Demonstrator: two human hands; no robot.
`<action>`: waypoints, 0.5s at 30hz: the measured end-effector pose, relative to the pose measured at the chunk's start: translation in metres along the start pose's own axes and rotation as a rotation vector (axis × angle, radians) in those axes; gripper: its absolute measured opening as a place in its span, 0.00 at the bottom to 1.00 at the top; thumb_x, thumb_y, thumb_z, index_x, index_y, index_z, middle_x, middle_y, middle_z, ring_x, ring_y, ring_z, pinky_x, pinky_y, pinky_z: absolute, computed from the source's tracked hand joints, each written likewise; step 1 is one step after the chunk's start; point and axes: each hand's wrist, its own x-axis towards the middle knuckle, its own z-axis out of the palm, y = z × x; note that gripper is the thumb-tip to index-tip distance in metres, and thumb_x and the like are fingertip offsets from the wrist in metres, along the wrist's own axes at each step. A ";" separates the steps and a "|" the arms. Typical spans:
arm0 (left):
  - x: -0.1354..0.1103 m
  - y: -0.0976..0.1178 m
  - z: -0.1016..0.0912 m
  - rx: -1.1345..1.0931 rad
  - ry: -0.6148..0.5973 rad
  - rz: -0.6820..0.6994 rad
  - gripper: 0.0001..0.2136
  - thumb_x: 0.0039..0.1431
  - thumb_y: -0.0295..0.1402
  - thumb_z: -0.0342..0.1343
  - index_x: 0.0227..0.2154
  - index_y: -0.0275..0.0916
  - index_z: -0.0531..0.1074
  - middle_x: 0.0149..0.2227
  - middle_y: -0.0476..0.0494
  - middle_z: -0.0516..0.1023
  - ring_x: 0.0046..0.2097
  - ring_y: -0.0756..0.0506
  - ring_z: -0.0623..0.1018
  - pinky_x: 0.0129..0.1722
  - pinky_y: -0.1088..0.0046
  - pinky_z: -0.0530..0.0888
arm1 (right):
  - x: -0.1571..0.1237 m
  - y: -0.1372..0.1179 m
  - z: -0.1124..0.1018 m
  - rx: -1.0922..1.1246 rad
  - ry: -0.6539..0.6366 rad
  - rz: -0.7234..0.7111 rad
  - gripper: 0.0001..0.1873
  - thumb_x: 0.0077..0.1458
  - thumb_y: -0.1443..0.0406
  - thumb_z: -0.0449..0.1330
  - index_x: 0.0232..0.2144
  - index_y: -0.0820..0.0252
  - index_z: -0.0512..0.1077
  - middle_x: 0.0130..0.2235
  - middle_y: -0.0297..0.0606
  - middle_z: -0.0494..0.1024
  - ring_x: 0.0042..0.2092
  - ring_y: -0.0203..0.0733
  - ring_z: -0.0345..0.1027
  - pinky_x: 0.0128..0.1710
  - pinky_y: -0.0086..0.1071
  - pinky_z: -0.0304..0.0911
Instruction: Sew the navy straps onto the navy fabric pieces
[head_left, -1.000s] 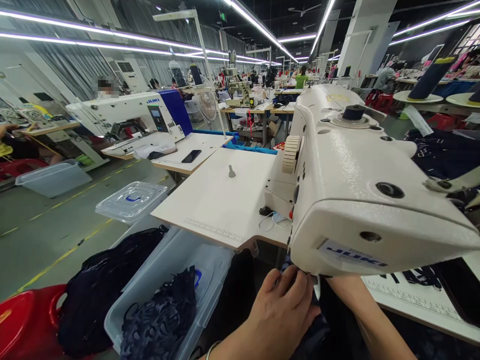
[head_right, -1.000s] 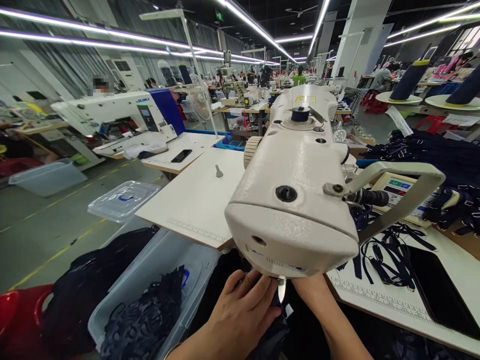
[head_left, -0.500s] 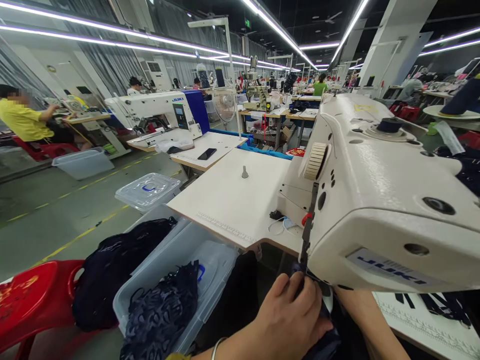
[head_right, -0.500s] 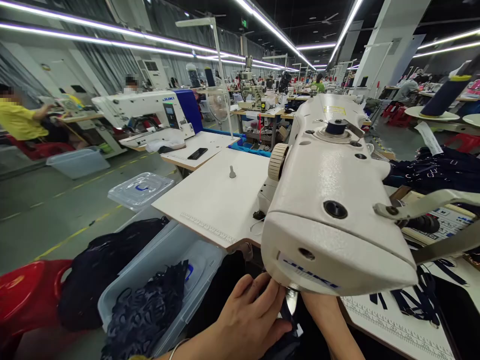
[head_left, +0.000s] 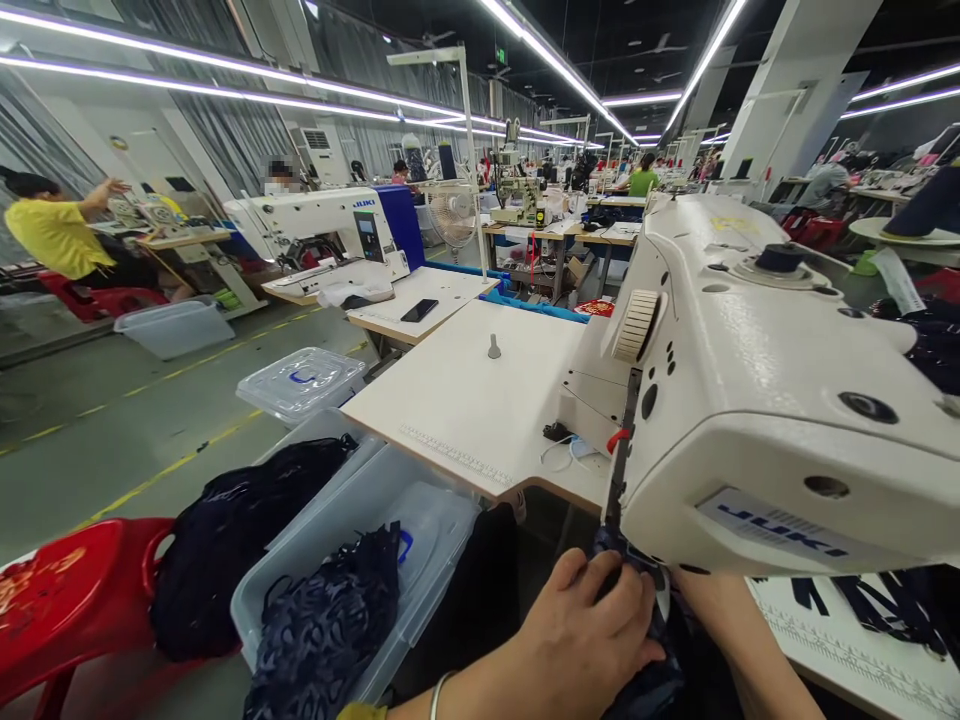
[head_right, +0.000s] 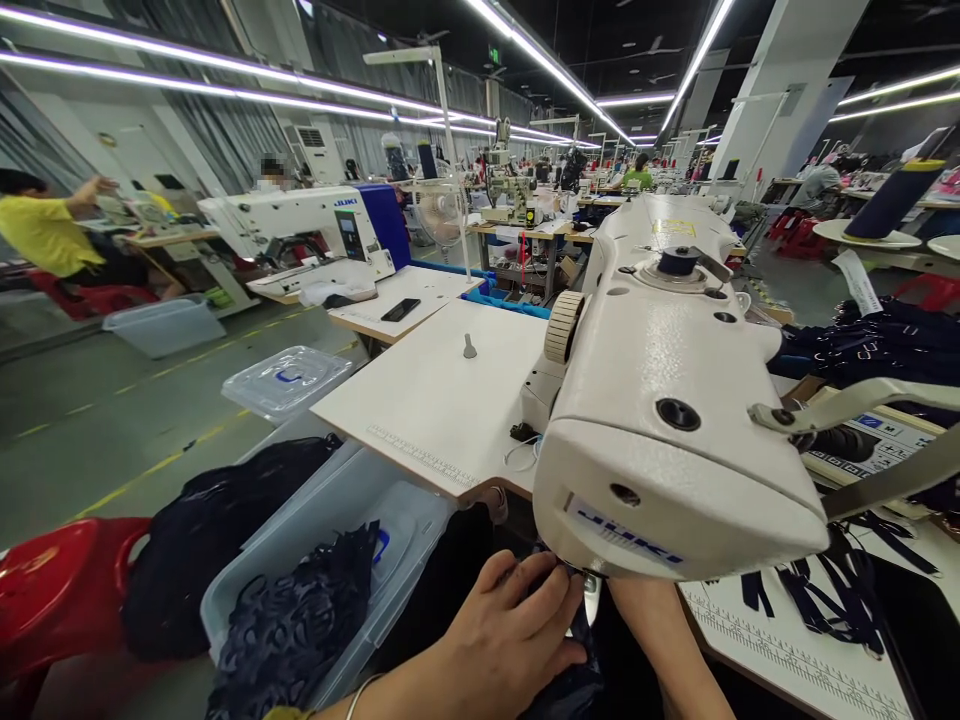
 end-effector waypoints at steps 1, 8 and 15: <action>0.000 0.000 0.000 0.004 0.008 0.003 0.19 0.70 0.44 0.47 0.52 0.35 0.71 0.50 0.43 0.73 0.51 0.45 0.71 0.49 0.67 0.64 | 0.000 0.000 0.000 0.000 -0.007 -0.009 0.19 0.58 0.62 0.47 0.21 0.53 0.72 0.23 0.45 0.77 0.42 0.57 0.73 0.40 0.45 0.70; -0.005 0.004 0.004 0.020 -0.028 -0.015 0.19 0.70 0.44 0.48 0.54 0.38 0.70 0.52 0.43 0.73 0.54 0.45 0.70 0.52 0.67 0.63 | -0.003 -0.007 -0.001 0.043 -0.045 0.008 0.19 0.58 0.63 0.47 0.25 0.54 0.76 0.25 0.43 0.79 0.41 0.57 0.74 0.40 0.46 0.70; 0.000 0.006 0.005 0.005 -0.023 -0.057 0.19 0.69 0.44 0.48 0.54 0.39 0.71 0.52 0.46 0.73 0.53 0.46 0.69 0.52 0.67 0.63 | 0.001 -0.008 0.000 0.052 -0.017 0.040 0.15 0.56 0.58 0.54 0.23 0.53 0.75 0.28 0.44 0.80 0.39 0.58 0.74 0.40 0.51 0.70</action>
